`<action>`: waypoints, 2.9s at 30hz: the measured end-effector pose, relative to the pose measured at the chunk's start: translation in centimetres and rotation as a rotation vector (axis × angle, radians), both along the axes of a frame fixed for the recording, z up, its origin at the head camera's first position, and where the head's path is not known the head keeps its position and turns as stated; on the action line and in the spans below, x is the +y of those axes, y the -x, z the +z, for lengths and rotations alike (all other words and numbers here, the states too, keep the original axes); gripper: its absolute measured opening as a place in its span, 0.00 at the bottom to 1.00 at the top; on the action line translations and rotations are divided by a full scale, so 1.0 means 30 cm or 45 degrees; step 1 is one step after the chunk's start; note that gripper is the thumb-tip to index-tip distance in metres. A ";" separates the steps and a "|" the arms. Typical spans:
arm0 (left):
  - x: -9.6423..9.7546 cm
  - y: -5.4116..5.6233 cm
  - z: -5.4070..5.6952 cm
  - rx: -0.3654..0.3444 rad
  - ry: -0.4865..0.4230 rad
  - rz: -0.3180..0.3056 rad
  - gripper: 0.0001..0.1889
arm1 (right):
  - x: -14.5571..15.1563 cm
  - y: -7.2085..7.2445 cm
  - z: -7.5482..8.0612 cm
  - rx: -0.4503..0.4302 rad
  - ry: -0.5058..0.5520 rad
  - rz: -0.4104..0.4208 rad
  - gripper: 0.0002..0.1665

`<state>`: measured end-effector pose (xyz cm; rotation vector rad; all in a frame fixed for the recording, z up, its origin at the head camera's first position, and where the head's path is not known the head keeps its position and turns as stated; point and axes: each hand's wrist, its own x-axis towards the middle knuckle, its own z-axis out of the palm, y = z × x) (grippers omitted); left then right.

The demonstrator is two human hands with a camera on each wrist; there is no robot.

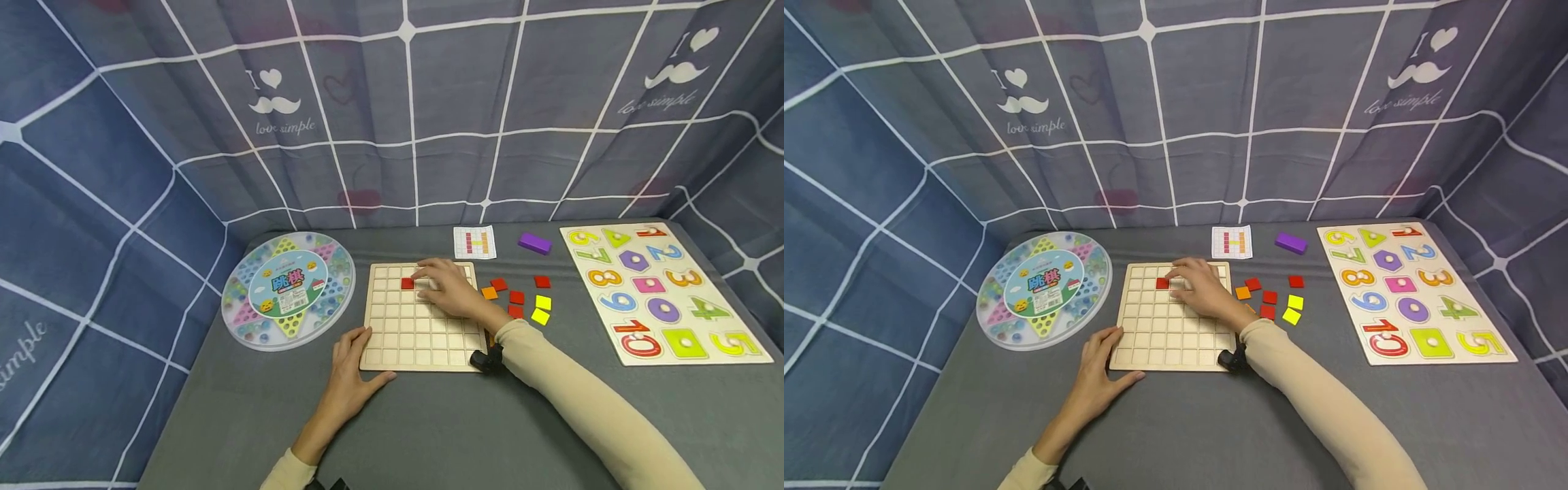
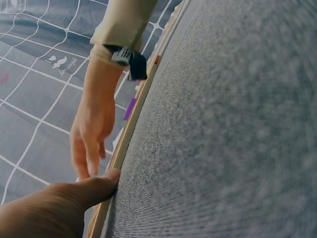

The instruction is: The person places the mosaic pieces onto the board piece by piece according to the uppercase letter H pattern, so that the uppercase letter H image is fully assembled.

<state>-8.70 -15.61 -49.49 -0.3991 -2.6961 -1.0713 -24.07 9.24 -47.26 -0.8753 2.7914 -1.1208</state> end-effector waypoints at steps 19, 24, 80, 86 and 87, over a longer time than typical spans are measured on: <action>-0.003 0.004 0.007 0.036 0.017 0.006 0.46 | 0.433 -0.050 -0.021 -0.036 0.082 -0.261 0.20; 0.002 0.000 0.002 0.031 0.020 0.004 0.46 | 0.460 -0.046 -0.030 -0.100 0.048 -0.275 0.19; 0.002 -0.001 -0.006 0.053 0.038 -0.001 0.46 | 0.492 -0.017 -0.049 -0.234 0.076 -0.235 0.15; 0.001 -0.001 -0.002 0.049 0.029 -0.005 0.46 | 0.491 -0.018 -0.048 -0.222 0.061 -0.236 0.14; 0.001 -0.001 -0.002 0.047 0.029 -0.005 0.46 | 0.492 -0.018 -0.048 -0.220 0.060 -0.236 0.14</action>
